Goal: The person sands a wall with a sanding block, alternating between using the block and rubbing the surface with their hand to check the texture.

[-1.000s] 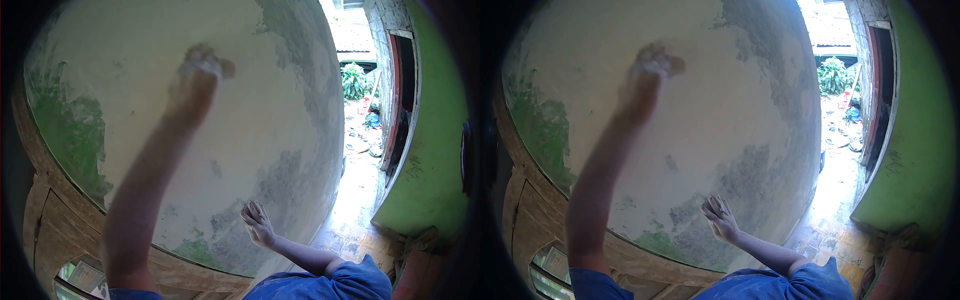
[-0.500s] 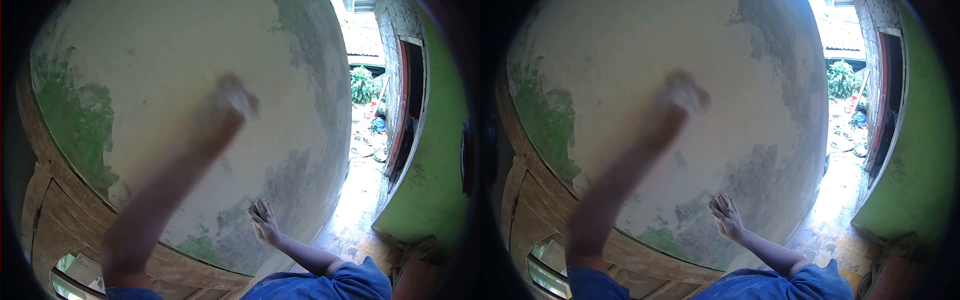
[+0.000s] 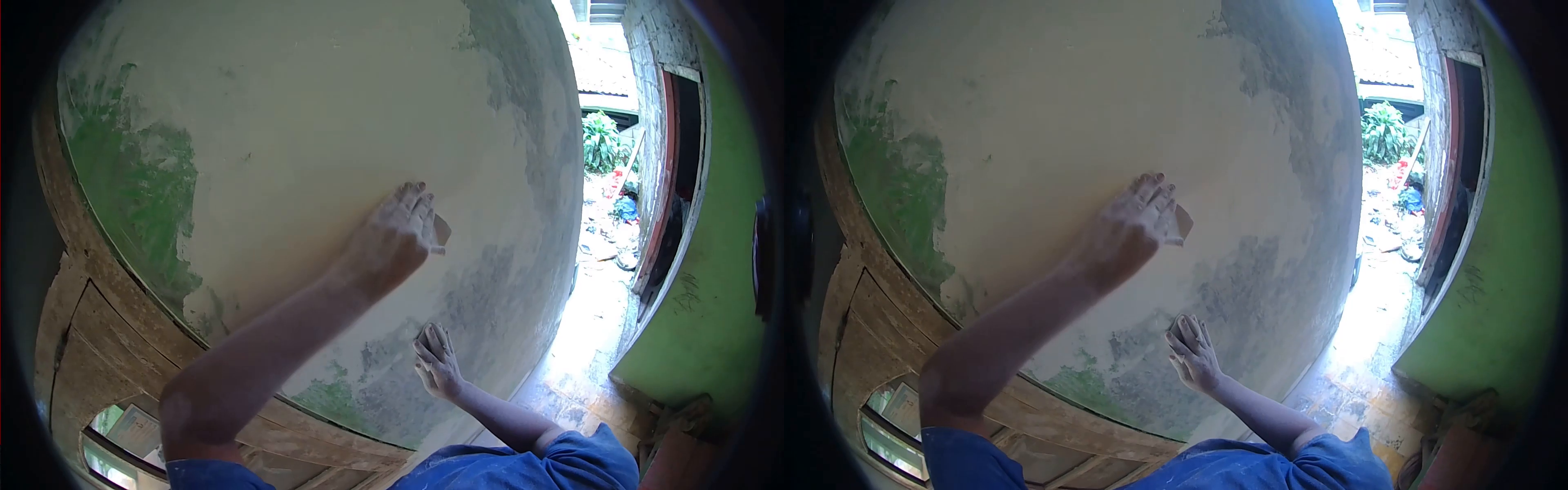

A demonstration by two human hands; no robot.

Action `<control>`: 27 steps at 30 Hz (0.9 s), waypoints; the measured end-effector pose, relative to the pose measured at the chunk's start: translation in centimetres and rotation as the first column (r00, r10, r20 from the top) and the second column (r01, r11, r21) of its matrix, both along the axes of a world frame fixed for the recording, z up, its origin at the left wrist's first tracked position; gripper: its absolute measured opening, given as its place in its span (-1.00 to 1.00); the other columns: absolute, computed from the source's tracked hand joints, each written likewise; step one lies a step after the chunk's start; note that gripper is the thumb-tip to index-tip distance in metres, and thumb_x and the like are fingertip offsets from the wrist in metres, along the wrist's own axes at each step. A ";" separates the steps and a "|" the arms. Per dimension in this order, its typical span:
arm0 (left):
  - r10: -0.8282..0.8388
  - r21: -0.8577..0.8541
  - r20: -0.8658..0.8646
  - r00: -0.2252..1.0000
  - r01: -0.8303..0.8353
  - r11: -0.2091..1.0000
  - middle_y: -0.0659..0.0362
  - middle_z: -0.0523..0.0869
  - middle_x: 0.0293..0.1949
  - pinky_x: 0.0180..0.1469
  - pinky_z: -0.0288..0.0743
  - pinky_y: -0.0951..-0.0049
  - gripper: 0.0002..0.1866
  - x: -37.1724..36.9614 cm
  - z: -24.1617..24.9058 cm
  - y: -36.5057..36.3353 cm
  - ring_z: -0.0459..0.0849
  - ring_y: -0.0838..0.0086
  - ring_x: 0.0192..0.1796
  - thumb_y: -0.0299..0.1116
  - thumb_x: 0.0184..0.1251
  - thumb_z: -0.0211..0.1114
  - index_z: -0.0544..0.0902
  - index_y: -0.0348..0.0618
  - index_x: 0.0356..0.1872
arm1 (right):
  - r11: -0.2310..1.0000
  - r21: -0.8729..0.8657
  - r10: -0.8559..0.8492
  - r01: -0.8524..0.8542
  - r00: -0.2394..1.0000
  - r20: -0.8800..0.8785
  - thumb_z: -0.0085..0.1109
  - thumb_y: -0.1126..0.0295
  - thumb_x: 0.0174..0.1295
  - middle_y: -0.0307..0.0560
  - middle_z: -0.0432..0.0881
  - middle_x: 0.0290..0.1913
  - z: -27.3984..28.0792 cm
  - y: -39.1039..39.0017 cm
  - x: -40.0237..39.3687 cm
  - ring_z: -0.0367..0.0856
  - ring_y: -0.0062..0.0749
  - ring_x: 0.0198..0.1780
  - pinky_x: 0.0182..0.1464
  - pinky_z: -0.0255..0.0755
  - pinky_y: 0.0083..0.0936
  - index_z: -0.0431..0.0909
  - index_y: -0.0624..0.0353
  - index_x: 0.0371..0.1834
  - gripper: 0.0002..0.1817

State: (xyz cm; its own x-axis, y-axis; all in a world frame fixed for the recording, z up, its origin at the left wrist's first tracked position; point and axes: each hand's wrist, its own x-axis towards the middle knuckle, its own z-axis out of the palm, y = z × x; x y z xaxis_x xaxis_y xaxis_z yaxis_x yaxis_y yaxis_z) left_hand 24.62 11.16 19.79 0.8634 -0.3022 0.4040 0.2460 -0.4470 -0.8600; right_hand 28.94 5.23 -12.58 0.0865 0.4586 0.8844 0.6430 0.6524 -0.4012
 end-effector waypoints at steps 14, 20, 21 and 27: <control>0.120 -0.221 -0.022 0.993 -0.122 0.968 0.05 0.63 0.08 0.40 0.27 0.30 -0.78 -0.3 -0.2 -0.1 0.52 0.26 0.23 -0.53 0.16 0.28 0.67 -0.23 -0.14 | 0.995 0.048 -0.084 0.084 0.996 -0.005 0.19 0.27 0.17 0.26 0.00 0.47 -1.7 1.2 -1.2 -0.05 0.38 0.45 0.36 -0.20 0.31 0.25 0.04 0.37 -0.35; 0.204 -0.055 0.175 0.963 -0.198 0.979 0.06 0.66 0.04 0.36 0.32 0.34 -0.78 0.0 10.0 -0.2 0.56 0.25 0.19 -0.54 0.14 0.26 0.67 -0.17 -0.16 | 0.991 0.083 -0.105 0.107 0.994 -0.027 0.21 0.23 0.16 0.26 0.01 0.47 -2.0 2.1 -1.4 -0.06 0.40 0.44 0.36 -0.23 0.33 0.28 0.01 0.35 -0.35; 0.170 -0.002 0.169 0.971 -0.173 0.985 0.06 0.68 -0.03 0.31 0.38 0.34 -0.82 0.3 8.8 0.7 0.60 0.27 0.12 -0.53 0.15 0.24 0.66 -0.18 -0.20 | 0.991 0.071 -0.113 0.115 0.993 -0.027 0.20 0.23 0.16 0.26 0.00 0.47 -2.2 1.9 -1.5 -0.07 0.41 0.44 0.36 -0.23 0.34 0.27 0.01 0.36 -0.35; 0.117 0.182 -0.069 0.991 -0.103 0.978 -0.04 0.72 -0.21 0.10 0.58 0.38 -0.89 -0.4 -1.5 0.2 0.71 0.31 -0.06 -0.49 0.21 0.19 0.59 -0.32 -0.29 | 0.993 0.068 -0.091 0.092 0.996 -0.018 0.18 0.21 0.19 0.26 -0.01 0.47 -2.2 1.8 -1.3 -0.08 0.42 0.44 0.35 -0.23 0.35 0.25 0.04 0.37 -0.35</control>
State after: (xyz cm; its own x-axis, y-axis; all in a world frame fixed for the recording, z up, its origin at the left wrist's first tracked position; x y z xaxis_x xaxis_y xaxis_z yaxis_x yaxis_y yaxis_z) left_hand 24.22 11.41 18.34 0.9224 -0.2641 0.2819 0.2135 -0.2597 -0.9418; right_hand 27.61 7.04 -14.81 0.1386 0.3865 0.9118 0.6954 0.6176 -0.3675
